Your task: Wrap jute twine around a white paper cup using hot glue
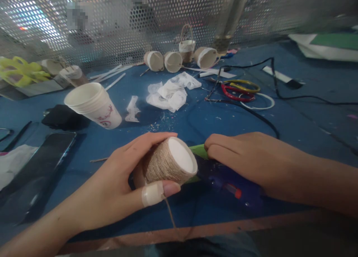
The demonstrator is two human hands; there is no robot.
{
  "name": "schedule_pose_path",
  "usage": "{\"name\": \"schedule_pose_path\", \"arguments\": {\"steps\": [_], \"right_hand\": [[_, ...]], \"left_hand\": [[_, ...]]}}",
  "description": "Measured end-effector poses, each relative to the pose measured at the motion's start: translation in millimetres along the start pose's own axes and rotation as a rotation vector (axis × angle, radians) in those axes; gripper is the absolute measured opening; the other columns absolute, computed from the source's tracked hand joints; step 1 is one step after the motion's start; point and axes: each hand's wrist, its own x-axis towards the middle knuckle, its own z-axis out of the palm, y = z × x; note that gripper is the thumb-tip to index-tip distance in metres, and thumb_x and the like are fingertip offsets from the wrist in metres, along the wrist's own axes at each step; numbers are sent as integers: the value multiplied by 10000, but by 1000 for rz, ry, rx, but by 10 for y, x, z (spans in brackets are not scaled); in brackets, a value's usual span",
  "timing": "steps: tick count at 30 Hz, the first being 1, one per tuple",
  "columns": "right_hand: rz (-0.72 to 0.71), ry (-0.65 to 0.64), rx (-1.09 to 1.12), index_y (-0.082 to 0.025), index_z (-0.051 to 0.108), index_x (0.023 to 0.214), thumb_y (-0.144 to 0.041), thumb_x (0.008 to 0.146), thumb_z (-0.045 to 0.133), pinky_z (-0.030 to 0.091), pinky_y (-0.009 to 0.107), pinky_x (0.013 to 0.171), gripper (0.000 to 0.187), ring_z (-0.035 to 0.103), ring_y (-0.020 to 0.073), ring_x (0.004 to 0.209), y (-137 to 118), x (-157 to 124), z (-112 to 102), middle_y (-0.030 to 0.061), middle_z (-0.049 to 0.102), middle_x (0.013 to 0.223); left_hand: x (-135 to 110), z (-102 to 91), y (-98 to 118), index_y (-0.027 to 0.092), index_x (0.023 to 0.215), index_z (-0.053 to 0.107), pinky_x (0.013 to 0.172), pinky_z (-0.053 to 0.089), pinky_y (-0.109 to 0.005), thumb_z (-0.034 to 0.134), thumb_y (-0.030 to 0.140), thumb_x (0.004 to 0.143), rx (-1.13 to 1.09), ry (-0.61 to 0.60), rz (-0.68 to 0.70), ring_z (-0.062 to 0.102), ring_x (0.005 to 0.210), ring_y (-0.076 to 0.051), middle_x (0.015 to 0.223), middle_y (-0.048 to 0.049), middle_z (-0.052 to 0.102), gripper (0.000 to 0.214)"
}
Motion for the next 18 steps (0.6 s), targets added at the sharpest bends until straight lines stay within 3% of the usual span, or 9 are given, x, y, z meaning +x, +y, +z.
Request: {"name": "schedule_pose_path", "arguments": {"steps": [4, 9, 13, 18], "right_hand": [[-3, 7, -1, -252, 561, 1208, 39, 844, 540, 330, 431, 601, 466, 618, 251, 670, -3, -1, 7, 58, 716, 1113], [-19, 141, 53, -255, 572, 1134, -25, 846, 583, 262, 401, 600, 369, 550, 206, 611, 22, -20, 91, 43, 720, 1060], [1, 171, 56, -261, 581, 1148, -46, 885, 556, 246, 410, 602, 342, 537, 219, 614, 21, -31, 131, 50, 727, 1074], [6, 170, 64, -262, 582, 1174, -45, 874, 577, 269, 406, 617, 370, 559, 226, 644, 21, -45, 169, 55, 731, 1086]], "left_hand": [[7, 12, -19, 509, 1540, 816, 1138, 769, -601, 1006, 650, 836, -7, 13, 34, 873, 1293, -471, 1466, -2, 900, 743], [6, 31, -21, 507, 1550, 812, 1144, 768, -574, 994, 638, 866, 23, -18, 18, 863, 1349, -468, 1514, 7, 887, 720], [3, 26, -12, 515, 1559, 809, 1073, 794, -566, 970, 694, 866, 19, 12, 61, 873, 1316, -475, 1501, 9, 891, 734], [0, 26, 12, 512, 1542, 821, 1123, 780, -560, 1028, 613, 831, -5, -28, -6, 858, 1366, -470, 1523, 23, 884, 748]]}}
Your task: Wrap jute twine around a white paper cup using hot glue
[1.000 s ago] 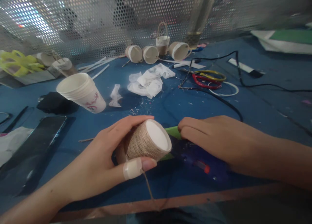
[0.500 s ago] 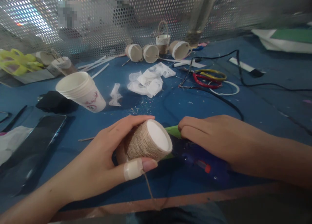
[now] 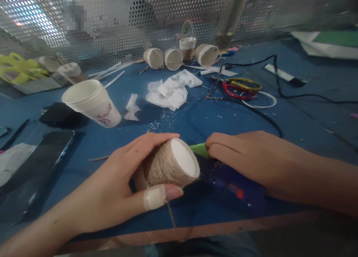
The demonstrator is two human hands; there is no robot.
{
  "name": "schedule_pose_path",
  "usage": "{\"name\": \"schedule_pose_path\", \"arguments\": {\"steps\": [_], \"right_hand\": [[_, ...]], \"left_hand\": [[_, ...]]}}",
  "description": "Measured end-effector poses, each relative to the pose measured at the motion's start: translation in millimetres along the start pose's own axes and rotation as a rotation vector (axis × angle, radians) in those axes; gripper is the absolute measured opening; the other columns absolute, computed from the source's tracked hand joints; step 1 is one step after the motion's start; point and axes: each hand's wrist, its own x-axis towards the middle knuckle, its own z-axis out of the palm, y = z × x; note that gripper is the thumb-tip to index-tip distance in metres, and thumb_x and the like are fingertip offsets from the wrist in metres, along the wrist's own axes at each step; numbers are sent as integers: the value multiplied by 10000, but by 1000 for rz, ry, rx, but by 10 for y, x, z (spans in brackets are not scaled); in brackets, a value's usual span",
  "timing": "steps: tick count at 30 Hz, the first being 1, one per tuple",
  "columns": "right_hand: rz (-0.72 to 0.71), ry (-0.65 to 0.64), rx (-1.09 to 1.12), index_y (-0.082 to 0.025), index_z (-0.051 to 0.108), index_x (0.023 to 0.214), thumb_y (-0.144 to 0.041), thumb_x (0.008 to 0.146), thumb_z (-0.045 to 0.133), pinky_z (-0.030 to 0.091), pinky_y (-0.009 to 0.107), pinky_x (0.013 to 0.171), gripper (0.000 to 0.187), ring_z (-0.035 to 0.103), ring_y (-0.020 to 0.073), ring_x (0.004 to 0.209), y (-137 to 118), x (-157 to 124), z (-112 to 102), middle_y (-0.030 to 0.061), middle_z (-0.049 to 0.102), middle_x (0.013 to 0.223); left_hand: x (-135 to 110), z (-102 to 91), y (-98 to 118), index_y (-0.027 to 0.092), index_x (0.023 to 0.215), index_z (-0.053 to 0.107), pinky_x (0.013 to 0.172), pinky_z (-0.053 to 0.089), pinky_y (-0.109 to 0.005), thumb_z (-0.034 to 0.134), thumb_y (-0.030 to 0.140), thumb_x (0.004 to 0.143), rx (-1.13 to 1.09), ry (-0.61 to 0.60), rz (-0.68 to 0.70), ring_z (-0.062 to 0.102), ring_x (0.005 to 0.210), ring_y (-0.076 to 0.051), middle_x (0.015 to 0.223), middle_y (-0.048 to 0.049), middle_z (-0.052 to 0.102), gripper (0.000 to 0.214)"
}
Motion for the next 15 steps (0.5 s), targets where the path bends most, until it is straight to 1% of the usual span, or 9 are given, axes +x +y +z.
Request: {"name": "schedule_pose_path", "arguments": {"steps": [1, 4, 6, 9, 11, 15], "right_hand": [[-4, 7, 3, -264, 575, 1179, -52, 878, 581, 273, 406, 618, 368, 563, 226, 645, 2, -3, 3, 57, 734, 1089], [-8, 18, 10, -264, 557, 1184, -55, 881, 579, 269, 405, 614, 368, 560, 216, 632, 4, -6, -12, 62, 741, 1103], [-9, -15, 8, -257, 551, 1195, -37, 898, 563, 287, 405, 614, 370, 582, 215, 651, -2, -3, -48, 71, 741, 1135], [-1, -112, -3, -243, 556, 1224, 1, 942, 536, 347, 410, 624, 373, 620, 220, 699, -21, 6, -118, 87, 733, 1189], [3, -151, -10, -238, 559, 1242, 13, 967, 531, 378, 420, 628, 374, 629, 224, 715, -32, 11, -154, 97, 731, 1221], [-4, -154, -30, -243, 546, 1256, 18, 969, 521, 390, 438, 616, 389, 638, 238, 716, -39, 15, -166, 99, 730, 1232]], "left_hand": [[0, 4, -4, 512, 1547, 819, 1124, 781, -566, 1032, 614, 825, -10, 6, 6, 856, 1371, -474, 1533, 21, 883, 759], [-2, 9, -31, 524, 1550, 817, 1055, 808, -574, 1015, 659, 845, -9, 37, 48, 870, 1337, -480, 1527, 15, 891, 745], [-4, 1, -42, 529, 1574, 799, 1026, 817, -573, 1004, 665, 857, 12, 18, 66, 875, 1334, -480, 1535, 13, 886, 758], [-7, -20, -33, 521, 1599, 784, 1045, 812, -590, 1018, 626, 841, 29, -21, 39, 859, 1375, -493, 1561, 12, 872, 801], [-9, -29, -22, 522, 1591, 789, 1027, 816, -587, 1016, 617, 845, 33, -12, 33, 860, 1371, -495, 1555, 12, 874, 786], [-8, -33, -22, 518, 1607, 777, 1023, 817, -554, 1004, 624, 853, 40, -17, 43, 870, 1354, -481, 1547, 7, 878, 794]]}}
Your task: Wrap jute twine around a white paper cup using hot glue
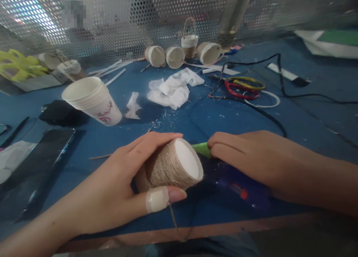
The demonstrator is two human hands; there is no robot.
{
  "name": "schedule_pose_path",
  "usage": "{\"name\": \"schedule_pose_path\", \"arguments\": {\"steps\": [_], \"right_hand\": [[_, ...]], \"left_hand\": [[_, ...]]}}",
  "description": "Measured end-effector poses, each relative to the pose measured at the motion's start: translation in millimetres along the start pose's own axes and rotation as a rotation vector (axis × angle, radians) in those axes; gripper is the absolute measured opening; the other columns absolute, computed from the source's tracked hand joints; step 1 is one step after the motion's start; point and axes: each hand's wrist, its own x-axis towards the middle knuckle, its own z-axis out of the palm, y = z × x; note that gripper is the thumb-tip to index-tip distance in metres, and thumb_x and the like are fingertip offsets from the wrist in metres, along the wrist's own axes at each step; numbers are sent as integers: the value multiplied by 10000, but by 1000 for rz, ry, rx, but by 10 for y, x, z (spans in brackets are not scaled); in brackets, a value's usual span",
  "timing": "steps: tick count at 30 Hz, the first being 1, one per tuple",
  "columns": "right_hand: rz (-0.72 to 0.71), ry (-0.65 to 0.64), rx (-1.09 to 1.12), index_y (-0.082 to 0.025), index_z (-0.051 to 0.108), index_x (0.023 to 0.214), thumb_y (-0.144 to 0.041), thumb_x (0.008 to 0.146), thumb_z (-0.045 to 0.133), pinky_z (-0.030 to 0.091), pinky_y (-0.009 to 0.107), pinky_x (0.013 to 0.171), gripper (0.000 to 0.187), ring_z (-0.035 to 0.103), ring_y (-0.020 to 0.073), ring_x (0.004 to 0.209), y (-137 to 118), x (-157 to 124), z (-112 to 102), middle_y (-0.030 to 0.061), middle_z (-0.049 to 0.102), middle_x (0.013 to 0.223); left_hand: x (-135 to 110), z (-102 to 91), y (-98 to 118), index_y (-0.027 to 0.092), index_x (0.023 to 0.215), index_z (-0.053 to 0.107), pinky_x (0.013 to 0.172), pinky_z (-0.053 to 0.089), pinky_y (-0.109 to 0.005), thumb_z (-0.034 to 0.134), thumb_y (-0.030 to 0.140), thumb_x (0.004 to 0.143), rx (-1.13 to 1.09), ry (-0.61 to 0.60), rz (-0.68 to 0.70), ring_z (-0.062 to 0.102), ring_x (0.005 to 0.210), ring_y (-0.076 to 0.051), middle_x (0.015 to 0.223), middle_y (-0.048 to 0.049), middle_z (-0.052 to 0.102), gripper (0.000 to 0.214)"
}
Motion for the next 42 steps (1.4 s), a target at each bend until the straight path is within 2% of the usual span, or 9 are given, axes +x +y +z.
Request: {"name": "schedule_pose_path", "arguments": {"steps": [3, 9, 16, 22, 26, 33, 38, 42], "right_hand": [[-15, 26, -18, -252, 523, 1237, 15, 970, 509, 383, 433, 607, 378, 637, 238, 697, 3, 6, 16, 90, 725, 1216], [6, 57, 30, -241, 580, 1211, -3, 873, 558, 363, 398, 627, 414, 653, 229, 693, 18, 5, 35, 91, 768, 1181], [33, 83, 47, -244, 582, 1203, -15, 903, 570, 366, 387, 634, 377, 663, 218, 706, 2, -12, 71, 90, 778, 1172], [7, 15, 13, -243, 555, 1223, 27, 925, 540, 367, 420, 620, 402, 635, 224, 698, 0, 8, 22, 90, 738, 1198], [-12, 15, -21, -253, 516, 1222, 13, 980, 524, 369, 438, 614, 360, 651, 234, 707, -2, 18, 2, 77, 723, 1183], [5, 1, 4, -251, 525, 1224, 24, 983, 529, 356, 428, 624, 366, 640, 218, 714, -4, 6, 7, 84, 728, 1213], [-24, 99, -14, -266, 513, 1210, -15, 904, 557, 305, 422, 599, 398, 584, 223, 649, 33, 4, 99, 53, 718, 1151], [-9, 178, 46, -263, 540, 1189, -33, 827, 566, 252, 401, 621, 430, 560, 213, 654, 44, -6, 177, 57, 723, 1124]], "left_hand": [[4, 0, -5, 525, 1613, 772, 1025, 815, -558, 1013, 604, 853, -4, -7, 13, 867, 1358, -485, 1550, 11, 878, 801], [3, -1, -6, 515, 1619, 767, 1056, 808, -562, 988, 604, 876, 8, -5, 13, 861, 1379, -481, 1573, 14, 869, 780], [8, -11, -28, 526, 1606, 776, 1022, 820, -556, 1018, 609, 844, 0, -5, 23, 872, 1354, -486, 1563, 8, 875, 804], [-2, 4, -12, 516, 1615, 772, 1061, 807, -546, 991, 627, 879, 15, -1, 2, 862, 1380, -476, 1568, 11, 869, 776], [-6, 7, -43, 571, 1609, 758, 1022, 815, -532, 999, 604, 867, 5, 6, 35, 873, 1352, -464, 1556, 40, 872, 781], [0, -20, -57, 540, 1613, 755, 1038, 813, -555, 1021, 581, 847, -10, -16, 28, 864, 1361, -478, 1563, 27, 867, 812], [-25, 2, -49, 548, 1637, 722, 1043, 803, -545, 1001, 548, 892, 17, -16, 60, 862, 1365, -460, 1573, 26, 855, 796], [-23, 40, 17, 482, 1620, 742, 1017, 800, -532, 964, 618, 913, 36, 7, 17, 860, 1354, -460, 1555, -9, 860, 753]]}}
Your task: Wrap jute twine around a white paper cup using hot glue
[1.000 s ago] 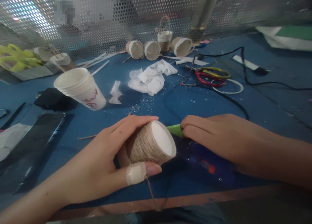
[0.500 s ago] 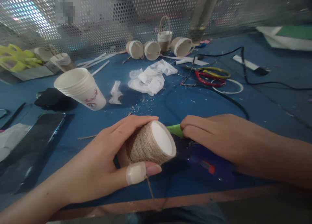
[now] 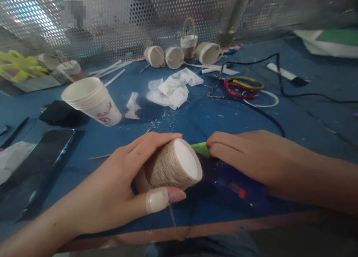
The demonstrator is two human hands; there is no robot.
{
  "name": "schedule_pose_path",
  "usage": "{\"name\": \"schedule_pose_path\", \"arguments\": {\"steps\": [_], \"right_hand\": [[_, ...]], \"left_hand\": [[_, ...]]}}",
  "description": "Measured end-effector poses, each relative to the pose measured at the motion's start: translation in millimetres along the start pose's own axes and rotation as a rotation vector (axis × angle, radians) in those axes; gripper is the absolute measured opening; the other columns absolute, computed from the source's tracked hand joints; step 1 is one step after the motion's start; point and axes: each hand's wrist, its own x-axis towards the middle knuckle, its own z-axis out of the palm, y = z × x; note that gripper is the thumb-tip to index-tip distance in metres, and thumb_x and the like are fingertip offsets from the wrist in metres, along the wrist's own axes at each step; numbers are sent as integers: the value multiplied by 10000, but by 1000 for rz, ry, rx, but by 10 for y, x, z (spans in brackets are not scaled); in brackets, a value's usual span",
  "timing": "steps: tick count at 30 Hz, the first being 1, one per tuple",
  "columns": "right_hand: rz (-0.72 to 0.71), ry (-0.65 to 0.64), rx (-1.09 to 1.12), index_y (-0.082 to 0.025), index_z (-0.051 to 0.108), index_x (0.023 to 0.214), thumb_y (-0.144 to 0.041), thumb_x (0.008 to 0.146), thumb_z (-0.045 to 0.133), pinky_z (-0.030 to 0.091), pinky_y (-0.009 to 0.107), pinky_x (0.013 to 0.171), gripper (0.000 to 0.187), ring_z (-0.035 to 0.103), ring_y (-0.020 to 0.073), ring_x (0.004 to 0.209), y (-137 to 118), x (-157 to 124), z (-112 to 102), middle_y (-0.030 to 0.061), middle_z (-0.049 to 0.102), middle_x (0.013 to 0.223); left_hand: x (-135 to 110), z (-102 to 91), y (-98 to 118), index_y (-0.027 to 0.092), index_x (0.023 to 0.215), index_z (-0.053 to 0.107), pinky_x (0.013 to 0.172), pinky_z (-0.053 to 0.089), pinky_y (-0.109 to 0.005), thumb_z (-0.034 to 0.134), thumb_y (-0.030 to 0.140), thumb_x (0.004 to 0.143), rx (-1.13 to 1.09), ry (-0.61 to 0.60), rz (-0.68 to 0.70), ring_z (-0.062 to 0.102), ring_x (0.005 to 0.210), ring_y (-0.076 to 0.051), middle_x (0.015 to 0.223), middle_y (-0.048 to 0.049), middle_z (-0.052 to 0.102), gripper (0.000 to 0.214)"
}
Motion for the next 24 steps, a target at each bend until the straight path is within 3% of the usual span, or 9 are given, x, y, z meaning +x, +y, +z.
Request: {"name": "schedule_pose_path", "arguments": {"steps": [5, 9, 16, 21, 24], "right_hand": [[7, 1, 13, -261, 553, 1184, -51, 924, 545, 233, 404, 620, 334, 557, 212, 644, 0, -12, 14, 55, 726, 1100], [-2, 7, 9, -262, 544, 1192, -42, 914, 537, 249, 409, 610, 355, 569, 214, 644, 2, -3, 1, 58, 726, 1119], [31, -191, -18, -262, 510, 1245, 6, 967, 559, 347, 411, 621, 389, 638, 209, 723, -32, 31, -143, 78, 725, 1234], [5, -147, -26, -273, 487, 1230, -2, 984, 529, 326, 416, 613, 369, 649, 218, 712, -21, 32, -123, 69, 731, 1201], [2, -69, -9, -273, 503, 1208, -27, 925, 537, 285, 413, 611, 376, 625, 219, 675, -2, 20, -58, 65, 738, 1155]], "left_hand": [[15, 15, 35, 459, 1627, 729, 970, 800, -516, 961, 591, 918, 15, -10, 34, 879, 1298, -441, 1509, -20, 872, 758], [7, 32, 41, 453, 1616, 736, 1002, 791, -522, 946, 640, 936, 12, 13, 12, 869, 1320, -438, 1521, -21, 866, 736], [4, 15, -16, 479, 1650, 689, 992, 792, -488, 968, 570, 941, 25, -10, 80, 881, 1283, -407, 1515, -8, 865, 766], [3, 6, -52, 481, 1648, 690, 968, 798, -482, 960, 556, 951, 40, -5, 90, 884, 1278, -410, 1522, -11, 864, 751], [-2, 5, -63, 518, 1661, 669, 965, 800, -468, 975, 541, 941, 48, -5, 97, 890, 1270, -395, 1522, 11, 861, 782]]}}
